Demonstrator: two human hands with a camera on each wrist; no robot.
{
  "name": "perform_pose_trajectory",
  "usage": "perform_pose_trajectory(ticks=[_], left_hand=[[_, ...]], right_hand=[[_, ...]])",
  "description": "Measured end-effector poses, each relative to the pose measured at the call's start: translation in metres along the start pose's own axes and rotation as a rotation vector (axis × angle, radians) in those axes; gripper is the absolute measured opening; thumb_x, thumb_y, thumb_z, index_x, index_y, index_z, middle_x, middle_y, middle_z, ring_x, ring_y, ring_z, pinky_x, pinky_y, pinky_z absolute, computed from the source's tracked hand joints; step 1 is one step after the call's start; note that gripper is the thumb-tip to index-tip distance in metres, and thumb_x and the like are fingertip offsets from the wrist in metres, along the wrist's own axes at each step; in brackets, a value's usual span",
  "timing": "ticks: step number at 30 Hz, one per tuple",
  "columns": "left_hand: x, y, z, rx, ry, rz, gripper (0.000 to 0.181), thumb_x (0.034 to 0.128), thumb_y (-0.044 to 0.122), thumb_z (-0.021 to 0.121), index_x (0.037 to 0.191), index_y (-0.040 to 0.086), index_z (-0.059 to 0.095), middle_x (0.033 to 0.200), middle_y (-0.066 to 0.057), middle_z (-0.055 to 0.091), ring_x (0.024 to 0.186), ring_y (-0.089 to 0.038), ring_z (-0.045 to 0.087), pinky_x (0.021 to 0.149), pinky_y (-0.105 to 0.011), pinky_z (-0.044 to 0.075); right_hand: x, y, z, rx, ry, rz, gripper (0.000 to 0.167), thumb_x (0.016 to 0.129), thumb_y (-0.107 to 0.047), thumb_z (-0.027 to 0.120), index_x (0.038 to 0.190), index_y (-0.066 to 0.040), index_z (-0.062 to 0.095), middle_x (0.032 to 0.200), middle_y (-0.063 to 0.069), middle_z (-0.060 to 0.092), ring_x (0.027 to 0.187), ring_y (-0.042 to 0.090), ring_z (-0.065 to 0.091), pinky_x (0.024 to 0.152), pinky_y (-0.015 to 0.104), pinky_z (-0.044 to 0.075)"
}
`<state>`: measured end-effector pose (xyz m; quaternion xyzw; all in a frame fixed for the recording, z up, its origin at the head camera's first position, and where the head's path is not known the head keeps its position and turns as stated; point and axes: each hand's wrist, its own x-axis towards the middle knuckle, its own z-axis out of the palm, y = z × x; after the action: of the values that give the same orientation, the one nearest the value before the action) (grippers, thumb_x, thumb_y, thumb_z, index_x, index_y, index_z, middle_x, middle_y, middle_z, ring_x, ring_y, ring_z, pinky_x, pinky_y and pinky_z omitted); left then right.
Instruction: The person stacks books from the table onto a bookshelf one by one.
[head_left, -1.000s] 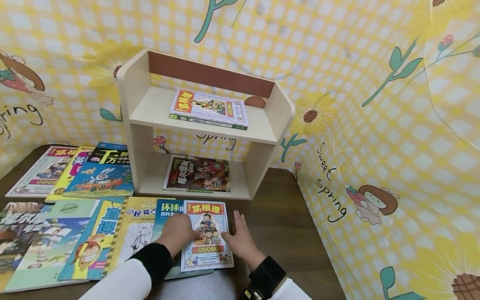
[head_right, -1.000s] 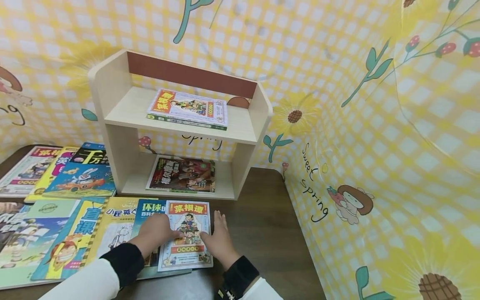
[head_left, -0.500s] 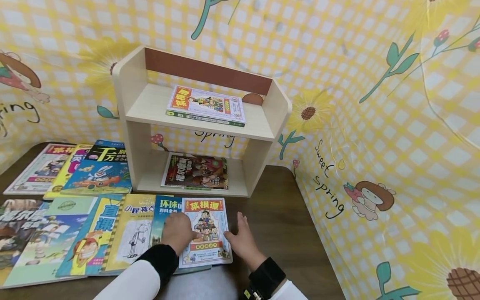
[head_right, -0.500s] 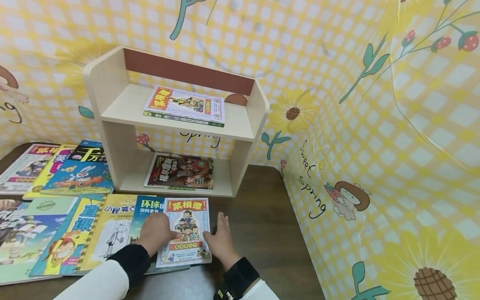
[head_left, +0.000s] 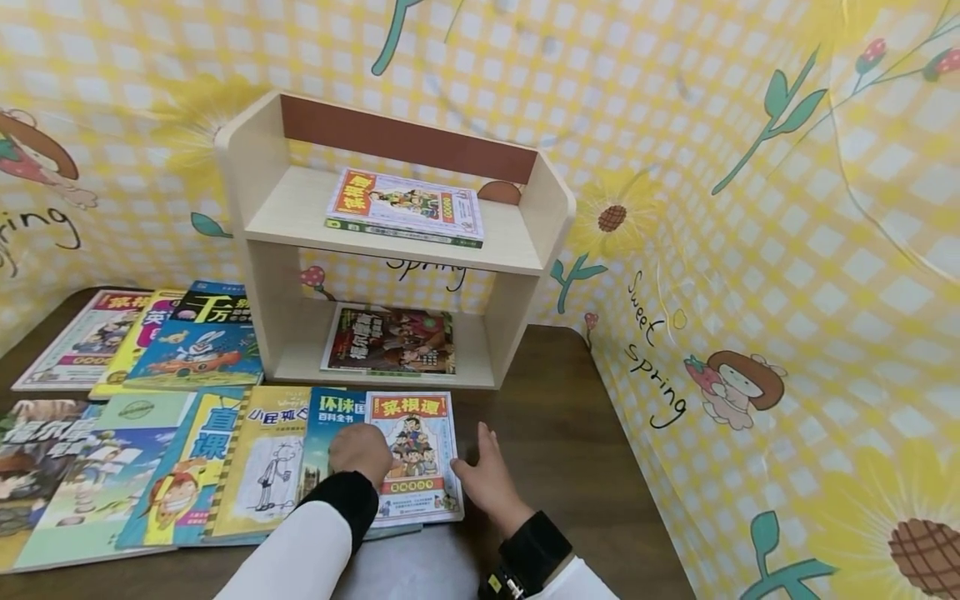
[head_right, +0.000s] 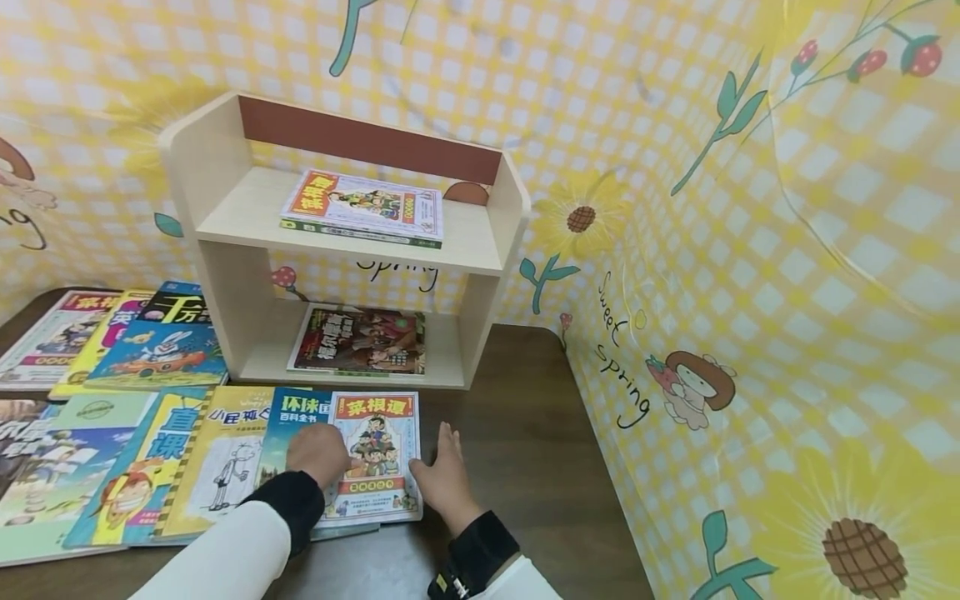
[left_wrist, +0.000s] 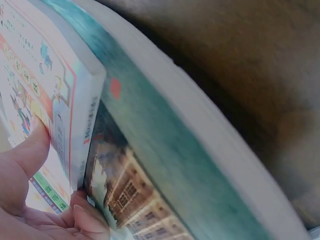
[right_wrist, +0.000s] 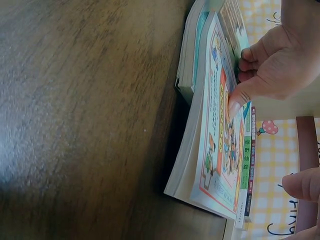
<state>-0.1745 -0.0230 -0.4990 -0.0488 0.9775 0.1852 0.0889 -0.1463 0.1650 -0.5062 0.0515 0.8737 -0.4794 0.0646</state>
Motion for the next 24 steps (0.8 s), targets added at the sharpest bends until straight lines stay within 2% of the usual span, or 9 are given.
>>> perform_pose_trajectory(ticks=[3,7,12,17,20,24], left_hand=[[0.000,0.002,0.001,-0.012,-0.012,-0.026,0.028,0.0894,0.013,0.064,0.070,-0.007,0.064,0.064,-0.015,0.054,0.056,-0.021,0.052,0.044,-0.027,0.038],[-0.001,0.005,0.000,-0.045,-0.030,-0.053,0.026,0.0903,0.005,0.054,0.068,-0.005,0.062,0.061,-0.012,0.051,0.052,-0.017,0.042,0.044,-0.026,0.024],[0.004,0.007,-0.004,-0.107,-0.065,-0.135,0.025,0.0915,0.005,0.051,0.074,-0.009,0.061,0.065,-0.015,0.051,0.053,-0.018,0.039,0.045,-0.027,0.027],[0.008,0.009,-0.010,-0.144,-0.091,-0.186,0.028,0.0923,0.009,0.048,0.080,-0.011,0.063,0.070,-0.018,0.054,0.054,-0.018,0.042,0.044,-0.026,0.031],[0.006,0.009,-0.013,-0.158,-0.121,-0.172,0.026,0.0911,0.008,0.052,0.074,-0.008,0.063,0.067,-0.015,0.055,0.051,-0.016,0.041,0.043,-0.024,0.030],[0.000,0.009,-0.014,-0.190,-0.147,-0.068,0.023,0.0862,0.004,0.060,0.066,-0.005,0.063,0.063,-0.012,0.055,0.052,-0.018,0.041,0.045,-0.025,0.034]], right_hand=[[-0.001,0.002,-0.001,0.008,0.001,0.004,0.075,0.093,-0.014,0.061,0.152,0.001,0.017,0.158,0.023,0.014,0.146,0.038,0.008,0.115,0.057,0.016],[-0.002,0.001,-0.004,0.008,0.018,0.005,0.075,0.092,-0.012,0.062,0.152,0.002,0.019,0.157,0.024,0.015,0.146,0.039,0.009,0.115,0.057,0.016],[-0.002,-0.002,-0.008,0.005,0.027,0.009,0.075,0.092,-0.013,0.063,0.152,0.002,0.020,0.157,0.024,0.016,0.146,0.039,0.010,0.115,0.057,0.017],[0.000,-0.001,-0.014,0.034,0.031,0.018,0.075,0.093,-0.015,0.061,0.152,0.001,0.019,0.158,0.023,0.015,0.146,0.037,0.009,0.115,0.057,0.016],[-0.001,0.004,-0.017,0.040,0.039,0.013,0.075,0.092,-0.014,0.061,0.152,0.003,0.019,0.157,0.024,0.016,0.146,0.039,0.010,0.114,0.058,0.016],[-0.002,0.012,-0.024,0.032,0.065,0.019,0.074,0.092,-0.013,0.062,0.151,0.003,0.021,0.157,0.024,0.017,0.146,0.039,0.010,0.114,0.058,0.017]])
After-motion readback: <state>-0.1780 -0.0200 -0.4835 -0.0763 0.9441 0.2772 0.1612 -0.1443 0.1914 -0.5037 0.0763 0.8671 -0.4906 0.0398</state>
